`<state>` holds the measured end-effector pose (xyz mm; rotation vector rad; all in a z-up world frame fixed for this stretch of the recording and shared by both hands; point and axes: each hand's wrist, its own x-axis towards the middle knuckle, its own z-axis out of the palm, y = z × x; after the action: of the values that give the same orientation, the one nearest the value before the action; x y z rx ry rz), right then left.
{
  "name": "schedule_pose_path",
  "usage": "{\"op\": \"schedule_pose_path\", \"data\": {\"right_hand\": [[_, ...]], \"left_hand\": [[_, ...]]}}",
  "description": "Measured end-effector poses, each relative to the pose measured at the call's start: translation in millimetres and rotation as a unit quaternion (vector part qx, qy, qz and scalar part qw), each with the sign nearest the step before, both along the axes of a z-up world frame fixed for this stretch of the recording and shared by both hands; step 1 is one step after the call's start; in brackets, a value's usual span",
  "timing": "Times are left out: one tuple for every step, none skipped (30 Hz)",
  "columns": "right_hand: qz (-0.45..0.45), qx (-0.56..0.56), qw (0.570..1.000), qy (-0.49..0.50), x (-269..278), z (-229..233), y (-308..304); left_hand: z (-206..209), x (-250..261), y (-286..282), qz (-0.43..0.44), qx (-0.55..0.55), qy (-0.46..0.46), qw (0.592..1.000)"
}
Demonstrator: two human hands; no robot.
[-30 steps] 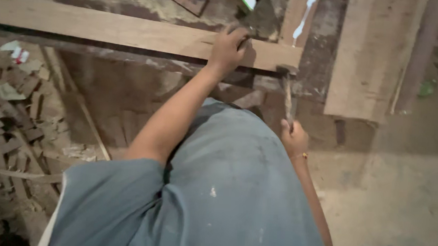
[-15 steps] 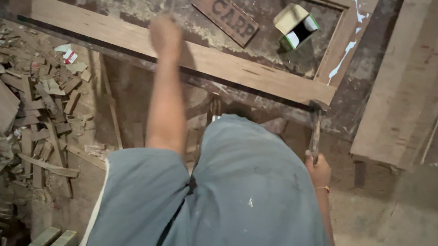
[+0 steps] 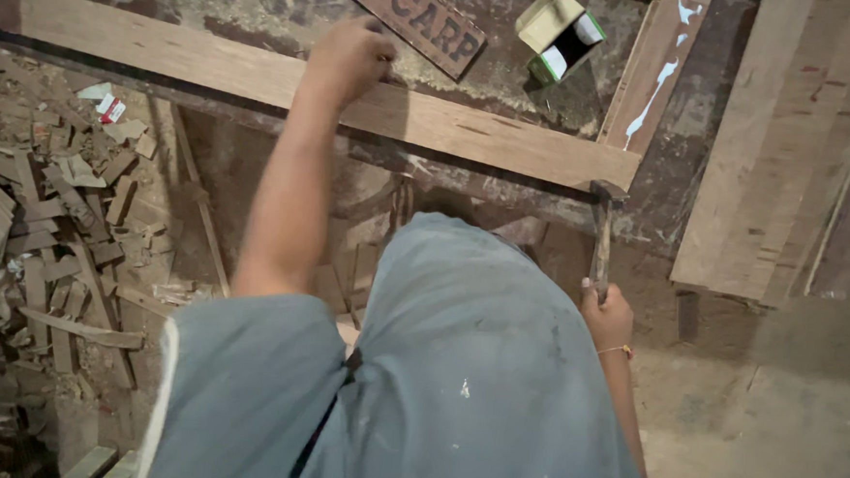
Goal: The person hammers nails into a wooden frame using a hammer. They repeatedly pick up nails from a box and drive them into the wood to secure the frame pieces together.
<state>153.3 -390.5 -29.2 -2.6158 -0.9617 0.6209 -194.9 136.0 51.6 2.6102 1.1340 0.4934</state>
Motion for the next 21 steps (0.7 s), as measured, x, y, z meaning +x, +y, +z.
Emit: {"op": "schedule_pose_path", "data": {"right_hand": [[0.004,-0.007,1.000,-0.004,0,1,2],[0.009,-0.014,1.000,-0.008,0,2,2],[0.003,-0.013,1.000,0.002,-1,5,1],[-0.004,-0.009,1.000,0.011,-2,7,3],[-0.010,-0.006,1.000,0.021,-3,10,4],[-0.006,0.003,1.000,0.018,-3,12,6],[-0.001,0.011,1.000,0.016,-2,13,7],[0.002,0.017,1.000,0.013,-2,15,6],[0.006,0.018,1.000,0.010,-2,15,7],[0.010,0.019,1.000,0.007,-2,14,7],[0.013,0.020,1.000,0.004,-2,13,7],[0.011,0.029,1.000,0.006,-3,13,7],[0.009,0.037,0.999,0.007,-5,13,7],[0.005,0.043,0.999,0.007,-6,14,6],[0.012,0.040,0.999,-0.005,-8,15,7],[0.016,0.035,0.999,-0.017,-10,18,8],[0.019,0.029,0.999,-0.029,-11,22,10],[0.004,0.050,0.999,-0.006,-15,28,11],[-0.012,0.071,0.997,0.017,-19,36,13],[-0.028,0.090,0.995,0.042,-26,46,13],[-0.036,0.116,0.989,0.080,-31,57,12]], "left_hand": [[2,3,0,-0.075,0.016,0.001,0.997],[3,6,-1,-0.104,0.015,0.017,0.994],[5,10,0,-0.134,0.015,0.034,0.990],[8,13,4,-0.162,0.017,0.051,0.985],[12,17,8,-0.177,-0.016,0.094,0.980],[17,22,14,-0.192,-0.048,0.138,0.971],[22,25,17,-0.206,-0.081,0.181,0.958],[25,28,18,-0.201,-0.083,0.198,0.956],[28,30,21,-0.197,-0.086,0.215,0.953],[28,33,21,-0.193,-0.088,0.232,0.949],[28,38,22,-0.196,-0.086,0.259,0.942],[28,42,27,-0.199,-0.083,0.287,0.933],[27,45,30,-0.202,-0.080,0.314,0.924],[26,45,30,-0.185,-0.090,0.293,0.934],[25,44,30,-0.167,-0.101,0.271,0.942],[23,50,27,-0.153,-0.112,0.249,0.950],[18,56,17,-0.137,-0.113,0.145,0.973],[12,59,0,-0.121,-0.114,0.040,0.985],[8,63,-15,-0.104,-0.116,-0.065,0.986],[0,76,-36,-0.098,-0.123,-0.113,0.981],[-7,93,-60,-0.092,-0.131,-0.161,0.974]]}}
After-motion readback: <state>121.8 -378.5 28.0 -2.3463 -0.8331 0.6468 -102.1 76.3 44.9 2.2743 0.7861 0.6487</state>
